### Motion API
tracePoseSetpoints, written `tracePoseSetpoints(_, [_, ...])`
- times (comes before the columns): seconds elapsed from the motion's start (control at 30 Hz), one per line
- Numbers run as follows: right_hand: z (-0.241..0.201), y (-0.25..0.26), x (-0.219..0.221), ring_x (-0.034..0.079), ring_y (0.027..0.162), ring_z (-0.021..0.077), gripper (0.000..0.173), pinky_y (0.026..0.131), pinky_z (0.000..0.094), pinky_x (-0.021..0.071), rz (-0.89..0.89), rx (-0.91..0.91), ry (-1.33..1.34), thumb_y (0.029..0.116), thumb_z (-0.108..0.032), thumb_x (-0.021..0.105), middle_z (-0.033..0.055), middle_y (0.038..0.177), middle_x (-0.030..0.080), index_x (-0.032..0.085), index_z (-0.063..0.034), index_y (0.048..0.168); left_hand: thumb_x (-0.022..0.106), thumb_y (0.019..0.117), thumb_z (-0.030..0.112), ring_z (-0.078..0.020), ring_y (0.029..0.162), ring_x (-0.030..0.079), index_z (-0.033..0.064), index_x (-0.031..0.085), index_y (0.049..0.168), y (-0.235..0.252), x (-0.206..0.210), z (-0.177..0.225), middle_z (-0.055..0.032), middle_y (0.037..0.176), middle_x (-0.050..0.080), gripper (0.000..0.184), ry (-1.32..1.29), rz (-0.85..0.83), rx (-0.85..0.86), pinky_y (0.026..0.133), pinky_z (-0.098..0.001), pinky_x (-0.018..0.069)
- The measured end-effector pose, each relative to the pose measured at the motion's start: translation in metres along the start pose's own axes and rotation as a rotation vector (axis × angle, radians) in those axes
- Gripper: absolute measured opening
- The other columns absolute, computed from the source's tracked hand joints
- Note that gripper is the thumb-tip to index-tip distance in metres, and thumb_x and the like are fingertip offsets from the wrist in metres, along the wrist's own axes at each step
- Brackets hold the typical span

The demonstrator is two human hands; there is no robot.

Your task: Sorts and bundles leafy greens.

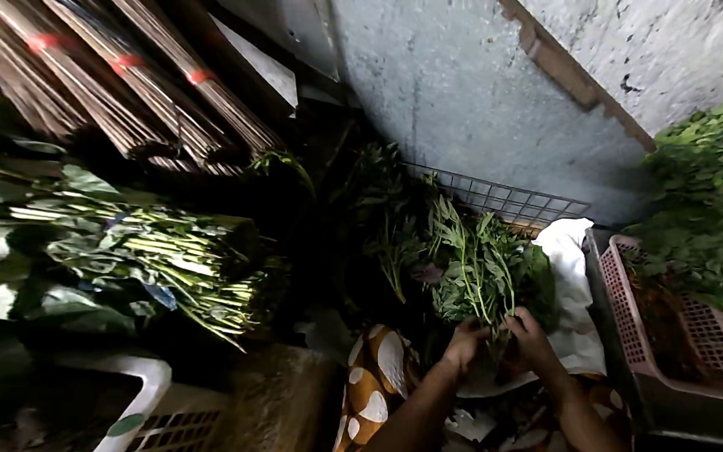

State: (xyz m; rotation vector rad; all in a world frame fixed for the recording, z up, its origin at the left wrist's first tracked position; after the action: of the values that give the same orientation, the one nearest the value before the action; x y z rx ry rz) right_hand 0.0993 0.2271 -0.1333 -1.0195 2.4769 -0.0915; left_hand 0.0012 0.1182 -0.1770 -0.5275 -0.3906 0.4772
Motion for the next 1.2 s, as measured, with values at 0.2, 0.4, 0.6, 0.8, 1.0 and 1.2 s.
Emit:
tracePoseSetpoints(0.2, [-0.014, -0.007, -0.013, 0.068, 0.092, 0.0241, 0.035, 0.085, 0.0426, 0.0574, 0.117, -0.083, -0.166, 0.1083, -0.02, 0.046, 0.0181, 0.105, 0.068, 0.057, 0.0042, 0.13, 0.058, 0.1042, 0.014, -0.0252, 0.098, 0.067, 0.0026, 0.051, 0.138, -0.004, 0.009, 0.003, -0.0174, 0.118, 0.063, 0.037, -0.055, -0.024, -0.008, 0.084, -0.0434, 0.0579])
tracePoseSetpoints(0.4, [-0.02, -0.008, -0.002, 0.067, 0.089, 0.0218, 0.034, 0.085, 0.0399, 0.0572, 0.046, -0.109, -0.143, 0.1075, -0.018, 0.046, 0.0175, 0.104, 0.068, 0.06, 0.0038, 0.129, 0.059, 0.1039, 0.017, -0.0222, 0.073, 0.066, 0.0004, 0.057, 0.125, -0.007, 0.007, 0.001, -0.0137, 0.091, 0.067, 0.027, -0.301, 0.104, -0.04, 0.065, -0.0388, 0.0586])
tracePoseSetpoints(0.6, [-0.03, -0.019, -0.078, 0.052, 0.066, 0.0124, 0.031, 0.063, 0.0316, 0.0497, 0.589, -0.104, 0.048, 0.1087, -0.017, 0.045, 0.0125, 0.091, 0.06, 0.059, 0.0064, 0.123, 0.051, 0.1057, 0.013, -0.022, 0.072, 0.068, -0.0004, 0.059, 0.116, -0.013, -0.009, 0.019, -0.0133, 0.091, 0.07, 0.018, -0.401, 0.112, -0.037, 0.062, -0.0355, 0.0579])
tracePoseSetpoints(0.8, [-0.047, -0.019, -0.075, 0.049, 0.053, 0.0061, 0.03, 0.052, 0.0243, 0.0484, 0.667, -0.202, 0.257, 0.1092, -0.015, 0.042, 0.0034, 0.076, 0.052, 0.053, 0.0068, 0.126, 0.053, 0.1056, 0.016, -0.0234, 0.077, 0.067, 0.0023, 0.055, 0.126, -0.019, 0.011, 0.013, -0.0134, 0.095, 0.067, 0.025, -0.28, 0.047, -0.104, 0.067, -0.0394, 0.0584])
tracePoseSetpoints(1.0, [-0.012, -0.02, 0.012, 0.06, 0.122, 0.0379, 0.04, 0.107, 0.0499, 0.048, 0.177, 0.024, -0.271, 0.108, -0.023, 0.047, 0.028, 0.129, 0.061, 0.059, 0.0048, 0.134, 0.055, 0.1058, 0.02, -0.0213, 0.085, 0.067, 0.001, 0.054, 0.131, -0.017, 0.022, 0.002, -0.0137, 0.1, 0.067, 0.032, -0.188, -0.002, -0.089, 0.077, -0.0394, 0.0579])
tracePoseSetpoints(1.2, [-0.002, -0.037, 0.025, 0.053, 0.135, 0.0376, 0.054, 0.115, 0.0516, 0.0411, -0.013, 0.156, -0.287, 0.1119, -0.032, 0.036, 0.0265, 0.147, 0.052, 0.037, -0.0022, 0.157, 0.055, 0.1066, 0.025, -0.0221, 0.104, 0.065, 0.0033, 0.055, 0.137, -0.017, 0.021, 0.013, -0.0154, 0.119, 0.066, 0.037, 0.095, -0.024, -0.047, 0.092, -0.0416, 0.0542])
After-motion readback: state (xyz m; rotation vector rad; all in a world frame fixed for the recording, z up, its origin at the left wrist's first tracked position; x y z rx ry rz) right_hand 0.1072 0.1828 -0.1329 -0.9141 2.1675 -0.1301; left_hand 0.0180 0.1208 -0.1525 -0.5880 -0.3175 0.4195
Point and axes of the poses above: each hand's wrist, its own y-axis towards the middle knuckle, its own x-axis out of the palm, z = x × y, the point moved 10 cm from there along y, towards the middle knuckle
